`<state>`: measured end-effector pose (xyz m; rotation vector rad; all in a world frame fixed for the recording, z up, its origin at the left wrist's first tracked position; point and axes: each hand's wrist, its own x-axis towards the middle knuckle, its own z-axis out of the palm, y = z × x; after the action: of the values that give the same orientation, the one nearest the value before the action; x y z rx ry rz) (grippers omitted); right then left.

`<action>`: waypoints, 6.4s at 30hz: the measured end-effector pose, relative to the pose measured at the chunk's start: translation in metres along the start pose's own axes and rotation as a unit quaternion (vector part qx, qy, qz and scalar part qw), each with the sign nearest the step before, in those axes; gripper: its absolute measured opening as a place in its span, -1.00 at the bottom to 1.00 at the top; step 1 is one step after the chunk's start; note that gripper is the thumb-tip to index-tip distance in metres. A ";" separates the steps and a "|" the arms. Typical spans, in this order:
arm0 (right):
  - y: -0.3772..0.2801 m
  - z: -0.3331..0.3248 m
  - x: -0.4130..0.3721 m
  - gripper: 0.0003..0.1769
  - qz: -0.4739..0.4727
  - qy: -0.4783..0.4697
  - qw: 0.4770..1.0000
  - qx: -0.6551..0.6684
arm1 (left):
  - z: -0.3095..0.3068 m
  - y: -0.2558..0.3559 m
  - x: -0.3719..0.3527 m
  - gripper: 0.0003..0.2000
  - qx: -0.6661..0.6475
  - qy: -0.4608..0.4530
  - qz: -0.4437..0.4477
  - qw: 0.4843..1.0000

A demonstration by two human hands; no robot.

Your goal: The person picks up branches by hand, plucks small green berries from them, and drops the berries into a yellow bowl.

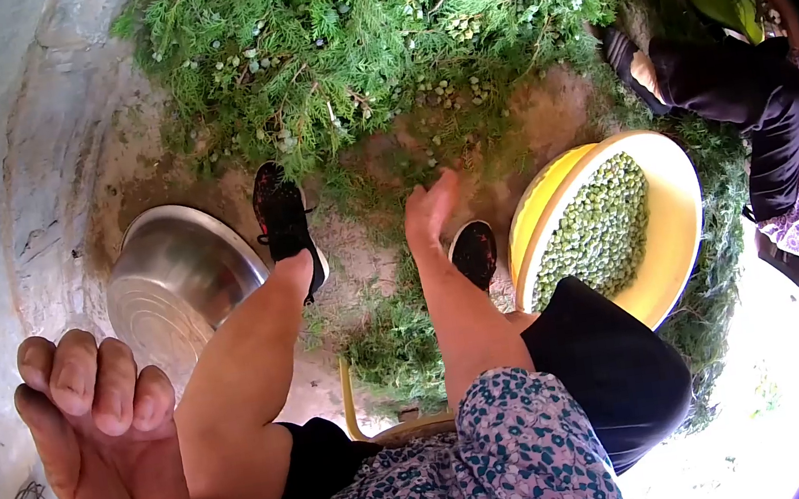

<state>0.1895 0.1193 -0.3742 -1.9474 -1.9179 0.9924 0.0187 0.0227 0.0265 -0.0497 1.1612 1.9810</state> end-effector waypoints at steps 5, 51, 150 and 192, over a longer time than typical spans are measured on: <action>0.021 0.001 -0.030 -0.62 -0.034 -0.110 0.991 -0.069 | -0.012 0.003 0.002 -0.87 0.015 -0.060 -0.025 0.998; -0.021 0.012 0.012 -0.52 -0.041 -0.040 0.995 -0.077 | 0.000 -0.001 0.001 -0.85 -0.023 0.065 0.013 0.998; 0.011 -0.011 0.068 -0.78 -0.060 0.064 0.992 0.088 | -0.009 0.000 0.004 -0.87 0.060 -0.049 -0.049 0.996; -0.037 -0.051 0.093 -0.74 0.182 -0.276 0.936 0.125 | 0.007 -0.001 0.006 -0.89 0.058 0.017 -0.013 0.998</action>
<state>0.1827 0.2270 -0.3423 -2.0556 -1.5636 1.9586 0.0179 0.0322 0.0269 -0.0378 1.2883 1.8933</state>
